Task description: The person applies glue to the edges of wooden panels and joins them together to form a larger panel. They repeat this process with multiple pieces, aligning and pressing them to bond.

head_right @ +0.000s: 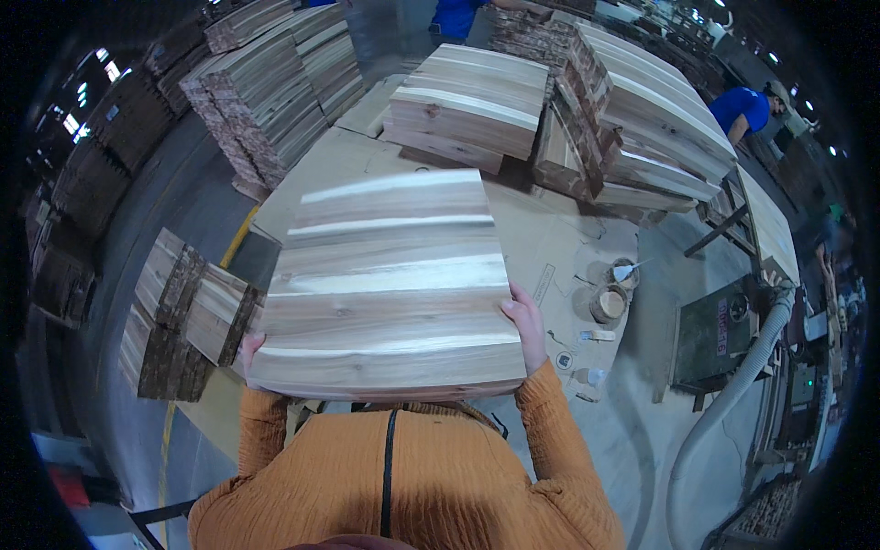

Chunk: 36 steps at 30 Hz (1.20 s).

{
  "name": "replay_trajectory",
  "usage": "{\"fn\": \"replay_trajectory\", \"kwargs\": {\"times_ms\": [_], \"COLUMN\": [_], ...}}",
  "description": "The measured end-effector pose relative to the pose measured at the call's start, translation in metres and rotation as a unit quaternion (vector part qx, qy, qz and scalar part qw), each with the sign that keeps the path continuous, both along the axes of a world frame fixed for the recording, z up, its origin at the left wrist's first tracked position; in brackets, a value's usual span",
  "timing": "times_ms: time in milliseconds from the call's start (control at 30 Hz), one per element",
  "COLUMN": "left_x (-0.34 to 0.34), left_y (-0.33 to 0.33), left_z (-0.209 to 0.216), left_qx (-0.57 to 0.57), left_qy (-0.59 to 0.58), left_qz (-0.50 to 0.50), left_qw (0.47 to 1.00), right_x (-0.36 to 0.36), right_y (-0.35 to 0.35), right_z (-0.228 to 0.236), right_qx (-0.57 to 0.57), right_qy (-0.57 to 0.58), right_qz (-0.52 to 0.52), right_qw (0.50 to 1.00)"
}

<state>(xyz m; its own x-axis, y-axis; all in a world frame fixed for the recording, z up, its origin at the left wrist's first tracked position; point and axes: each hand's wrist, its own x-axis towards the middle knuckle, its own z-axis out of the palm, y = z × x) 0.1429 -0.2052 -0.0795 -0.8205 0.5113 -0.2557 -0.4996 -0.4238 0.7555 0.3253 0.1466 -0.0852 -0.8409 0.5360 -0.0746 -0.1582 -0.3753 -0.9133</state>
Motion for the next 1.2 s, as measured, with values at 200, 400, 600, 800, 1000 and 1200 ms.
{"fn": "replay_trajectory", "kwargs": {"times_ms": [200,400,600,800,1000,1200], "left_x": [0.0,-0.025,-0.06,-0.08,-0.095,-0.115], "left_y": [-0.005,0.023,0.069,0.12,0.137,0.146], "left_z": [0.008,0.017,0.035,0.074,0.085,0.09], "left_qx": [-0.05,0.081,-0.275,-0.083,-0.035,-0.02], "left_qy": [-0.077,0.034,0.551,0.717,0.682,0.642], "left_qz": [-0.004,0.027,0.131,0.22,0.239,0.253], "left_qw": [0.996,0.996,0.777,0.657,0.691,0.723], "right_x": [0.024,0.008,-0.052,-0.069,-0.062,-0.001], "right_y": [0.006,0.07,0.084,0.087,0.093,0.104], "right_z": [0.017,0.02,0.065,0.071,0.049,0.032], "right_qx": [-0.115,-0.337,-0.176,-0.168,-0.159,-0.103], "right_qy": [-0.111,0.185,0.16,0.139,0.127,0.132], "right_qz": [0.002,0.013,-0.001,-0.022,-0.122,-0.173], "right_qw": [0.987,0.923,0.971,0.976,0.971,0.971]}}
